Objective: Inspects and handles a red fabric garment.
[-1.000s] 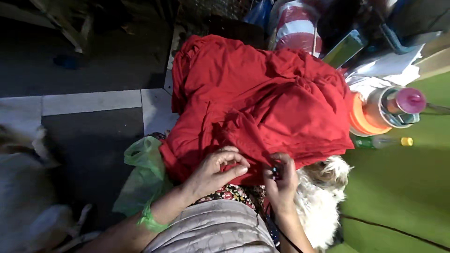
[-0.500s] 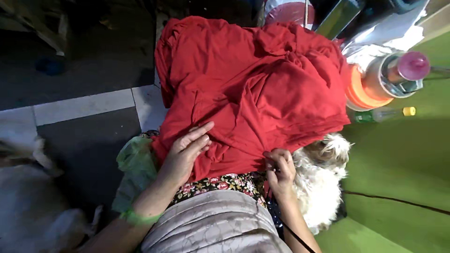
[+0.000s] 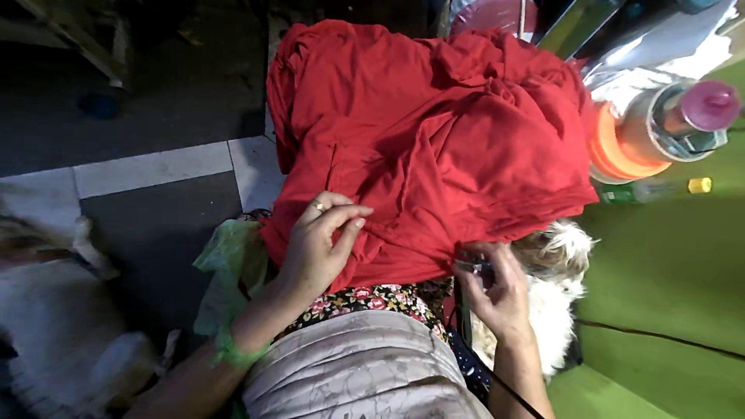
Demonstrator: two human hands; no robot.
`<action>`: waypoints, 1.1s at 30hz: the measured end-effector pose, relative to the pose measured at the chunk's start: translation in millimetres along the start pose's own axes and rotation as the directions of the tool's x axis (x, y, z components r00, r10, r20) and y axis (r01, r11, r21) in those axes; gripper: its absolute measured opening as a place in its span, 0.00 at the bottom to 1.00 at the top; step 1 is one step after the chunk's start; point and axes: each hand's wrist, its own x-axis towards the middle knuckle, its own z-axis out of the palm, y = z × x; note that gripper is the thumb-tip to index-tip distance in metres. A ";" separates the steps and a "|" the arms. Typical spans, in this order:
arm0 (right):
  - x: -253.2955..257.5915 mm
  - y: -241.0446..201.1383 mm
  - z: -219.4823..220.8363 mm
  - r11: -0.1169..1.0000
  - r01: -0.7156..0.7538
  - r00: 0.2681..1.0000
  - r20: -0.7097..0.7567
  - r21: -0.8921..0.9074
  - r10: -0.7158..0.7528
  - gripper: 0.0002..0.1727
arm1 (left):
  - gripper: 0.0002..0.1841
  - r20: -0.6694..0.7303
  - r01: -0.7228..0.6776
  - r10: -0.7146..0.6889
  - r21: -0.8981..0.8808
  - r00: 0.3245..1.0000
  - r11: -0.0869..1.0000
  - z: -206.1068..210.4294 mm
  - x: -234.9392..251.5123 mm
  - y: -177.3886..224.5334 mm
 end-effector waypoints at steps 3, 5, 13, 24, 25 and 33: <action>20.6 -31.7 -4.0 0.995 0.044 0.999 -0.032 0.089 -0.041 0.20 | 0.11 0.081 -0.109 0.114 -0.056 0.990 0.992 11.6 9.1 2.2; 31.4 -44.0 8.5 0.971 0.027 0.997 0.065 0.238 -0.044 0.17 | 0.13 0.168 -0.111 0.123 -0.080 0.978 0.991 21.6 11.6 -0.2; 32.6 -20.6 51.9 0.834 -0.267 0.962 0.182 0.482 0.203 0.17 | 0.24 0.329 -0.036 0.070 -0.107 0.942 0.994 34.6 5.8 -17.3; 30.9 -22.4 49.9 0.835 -0.262 0.965 0.132 0.484 0.227 0.16 | 0.08 0.228 -0.235 0.234 -0.022 0.945 0.972 31.9 9.1 -7.1; 30.1 -22.4 49.7 0.846 -0.250 0.968 0.133 0.470 0.212 0.16 | 0.08 0.191 -0.282 0.284 -0.037 0.940 0.959 36.6 8.3 -19.7; 29.3 -30.7 41.2 0.996 0.021 0.983 0.179 0.082 -0.035 0.11 | 0.08 0.247 -0.220 0.227 -0.058 0.942 0.974 31.1 8.9 -24.0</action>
